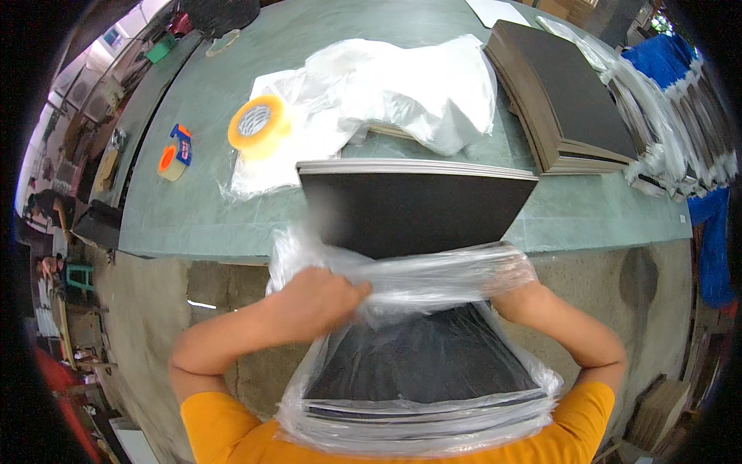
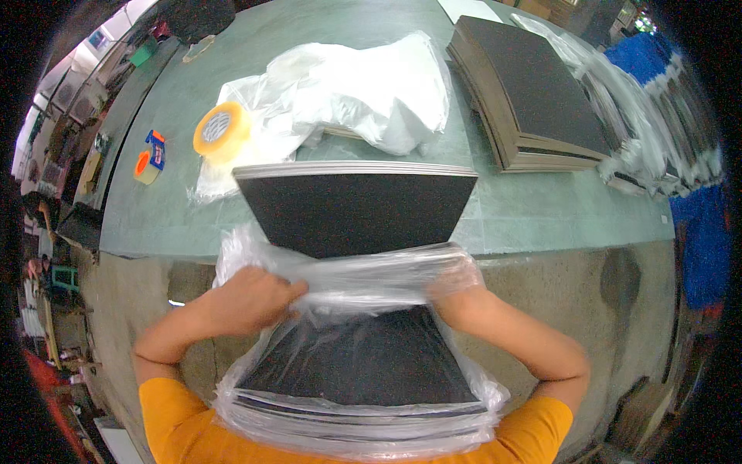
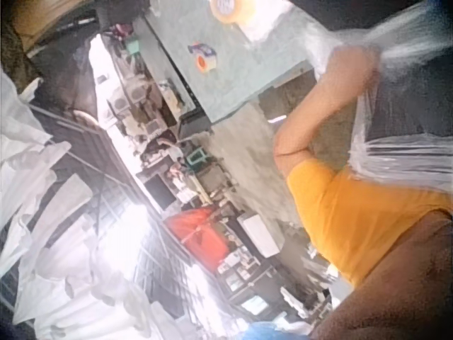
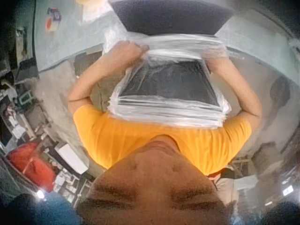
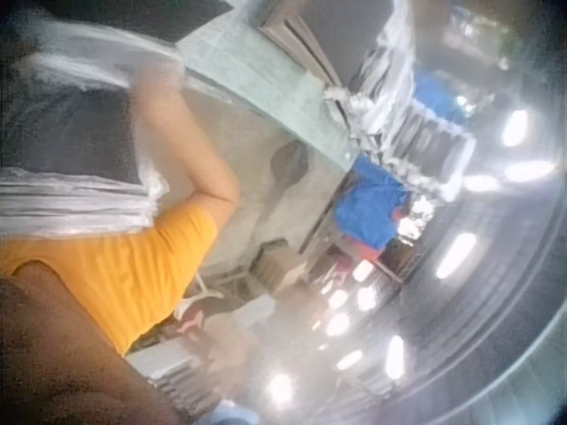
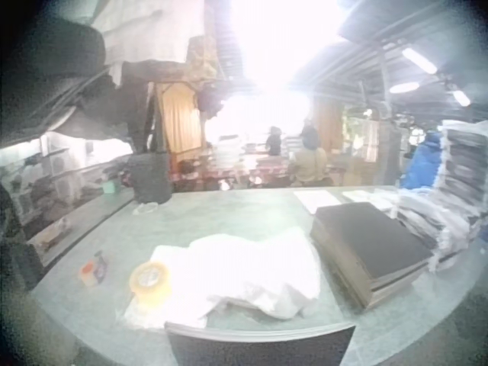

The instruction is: The person wraps individual black books in clear plastic sleeves, sliding each book into a bag and folding the excess plastic over the opening before placing it onto a stack.

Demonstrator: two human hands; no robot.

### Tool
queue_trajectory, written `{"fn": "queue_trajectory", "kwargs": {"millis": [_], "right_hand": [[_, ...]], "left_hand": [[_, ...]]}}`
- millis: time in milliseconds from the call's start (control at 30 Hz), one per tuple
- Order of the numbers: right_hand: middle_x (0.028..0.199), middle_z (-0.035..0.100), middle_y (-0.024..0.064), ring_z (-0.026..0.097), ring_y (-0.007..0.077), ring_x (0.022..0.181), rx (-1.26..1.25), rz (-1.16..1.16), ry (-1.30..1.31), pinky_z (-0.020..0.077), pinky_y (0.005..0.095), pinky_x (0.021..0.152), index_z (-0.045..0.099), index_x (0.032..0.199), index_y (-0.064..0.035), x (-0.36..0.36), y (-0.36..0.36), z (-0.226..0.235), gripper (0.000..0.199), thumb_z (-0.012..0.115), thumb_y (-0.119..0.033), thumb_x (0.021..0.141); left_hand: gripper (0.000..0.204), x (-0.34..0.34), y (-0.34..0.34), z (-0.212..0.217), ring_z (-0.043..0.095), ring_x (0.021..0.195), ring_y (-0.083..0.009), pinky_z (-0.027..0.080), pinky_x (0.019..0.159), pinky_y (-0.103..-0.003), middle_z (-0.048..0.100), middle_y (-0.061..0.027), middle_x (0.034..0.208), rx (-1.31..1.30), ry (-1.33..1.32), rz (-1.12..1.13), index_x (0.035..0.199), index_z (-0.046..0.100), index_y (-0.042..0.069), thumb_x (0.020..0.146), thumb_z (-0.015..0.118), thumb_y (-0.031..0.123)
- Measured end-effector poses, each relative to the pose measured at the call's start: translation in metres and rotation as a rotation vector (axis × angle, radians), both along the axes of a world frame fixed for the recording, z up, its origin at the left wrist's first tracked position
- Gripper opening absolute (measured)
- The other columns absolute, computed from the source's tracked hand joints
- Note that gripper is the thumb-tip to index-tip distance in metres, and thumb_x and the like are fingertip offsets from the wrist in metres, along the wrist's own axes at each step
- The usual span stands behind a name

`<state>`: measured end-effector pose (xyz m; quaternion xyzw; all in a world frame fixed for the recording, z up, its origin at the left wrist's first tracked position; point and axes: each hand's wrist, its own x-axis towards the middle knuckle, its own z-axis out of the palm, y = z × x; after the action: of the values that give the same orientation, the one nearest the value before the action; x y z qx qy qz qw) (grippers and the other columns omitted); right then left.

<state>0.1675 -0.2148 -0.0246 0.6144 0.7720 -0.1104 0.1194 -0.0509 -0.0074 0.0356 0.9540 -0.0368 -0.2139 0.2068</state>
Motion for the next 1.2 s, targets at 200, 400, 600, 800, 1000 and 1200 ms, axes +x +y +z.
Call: {"fn": "queue_trajectory", "kwargs": {"millis": [200, 400, 600, 800, 1000, 1200], "right_hand": [[0.064, 0.057, 0.0057, 0.057, 0.0197, 0.064, 0.232, -0.701, 0.570, 0.0461, 0.0309, 0.057, 0.058, 0.077, -0.0041, -0.001, 0.022, 0.088, 0.015, 0.062, -0.011, 0.064], [0.081, 0.056, 0.0079, 0.054, 0.0174, 0.070, 1.116, -0.765, 0.440, 0.0444, 0.0299, 0.061, 0.053, 0.089, -0.0048, 0.008, 0.016, 0.060, 0.023, 0.057, -0.006, 0.067], [0.107, 0.049, 0.0151, 0.049, 0.0283, 0.096, 1.059, -0.571, 0.355, 0.0395, 0.0329, 0.080, 0.051, 0.108, -0.0073, -0.012, 0.036, 0.046, 0.055, 0.045, 0.008, 0.056], [0.106, 0.048, 0.0145, 0.048, 0.0246, 0.094, 1.088, -0.679, 0.158, 0.0394, 0.0301, 0.076, 0.050, 0.116, -0.0122, 0.011, 0.009, 0.033, 0.068, 0.042, 0.017, 0.055], [0.071, 0.057, 0.0057, 0.052, 0.0129, 0.063, 0.871, -0.760, 1.283, 0.0399, 0.0224, 0.057, 0.060, 0.086, -0.0005, 0.036, -0.029, 0.030, 0.028, 0.061, 0.002, 0.058], [0.065, 0.052, 0.0012, 0.045, 0.0091, 0.055, 0.218, -1.101, 1.852, 0.0357, 0.0211, 0.051, 0.051, 0.069, -0.0034, 0.036, -0.041, -0.084, 0.014, 0.063, -0.011, 0.067]], "left_hand": [[0.018, -0.023, 0.007, -0.050, 0.059, 0.063, -0.0251, 0.046, 0.054, -0.036, 0.058, -0.0128, 0.061, 0.176, -0.009, -0.051, 0.065, 0.056, 0.003, 0.066, 0.062, 0.020], [0.012, -0.030, 0.028, -0.006, 0.053, 0.059, -0.0156, 0.042, 0.053, -0.029, 0.052, -0.0080, 0.062, -0.731, -0.986, 1.396, 0.074, 0.055, 0.001, 0.070, 0.061, 0.010], [0.044, -0.010, 0.068, -0.020, 0.051, 0.072, -0.0174, 0.044, 0.056, -0.027, 0.049, -0.0093, 0.096, 0.486, -1.238, 0.976, 0.108, 0.052, 0.010, 0.067, 0.056, -0.005], [0.053, -0.004, 0.036, -0.006, 0.051, 0.079, -0.0202, 0.044, 0.062, -0.028, 0.050, -0.0087, 0.101, 0.459, -1.027, 0.643, 0.105, 0.057, 0.016, 0.057, 0.057, -0.006], [0.040, -0.026, 0.047, 0.000, 0.055, 0.063, -0.0168, 0.046, 0.056, -0.027, 0.060, -0.0058, 0.076, -0.395, -0.978, 0.620, 0.095, 0.060, 0.005, 0.057, 0.058, -0.006], [0.027, -0.053, 0.053, -0.110, 0.035, 0.038, -0.0044, 0.025, 0.033, -0.018, 0.046, -0.0001, 0.056, -1.575, 0.115, 0.741, 0.091, 0.056, 0.002, 0.069, 0.064, 0.015]]}}
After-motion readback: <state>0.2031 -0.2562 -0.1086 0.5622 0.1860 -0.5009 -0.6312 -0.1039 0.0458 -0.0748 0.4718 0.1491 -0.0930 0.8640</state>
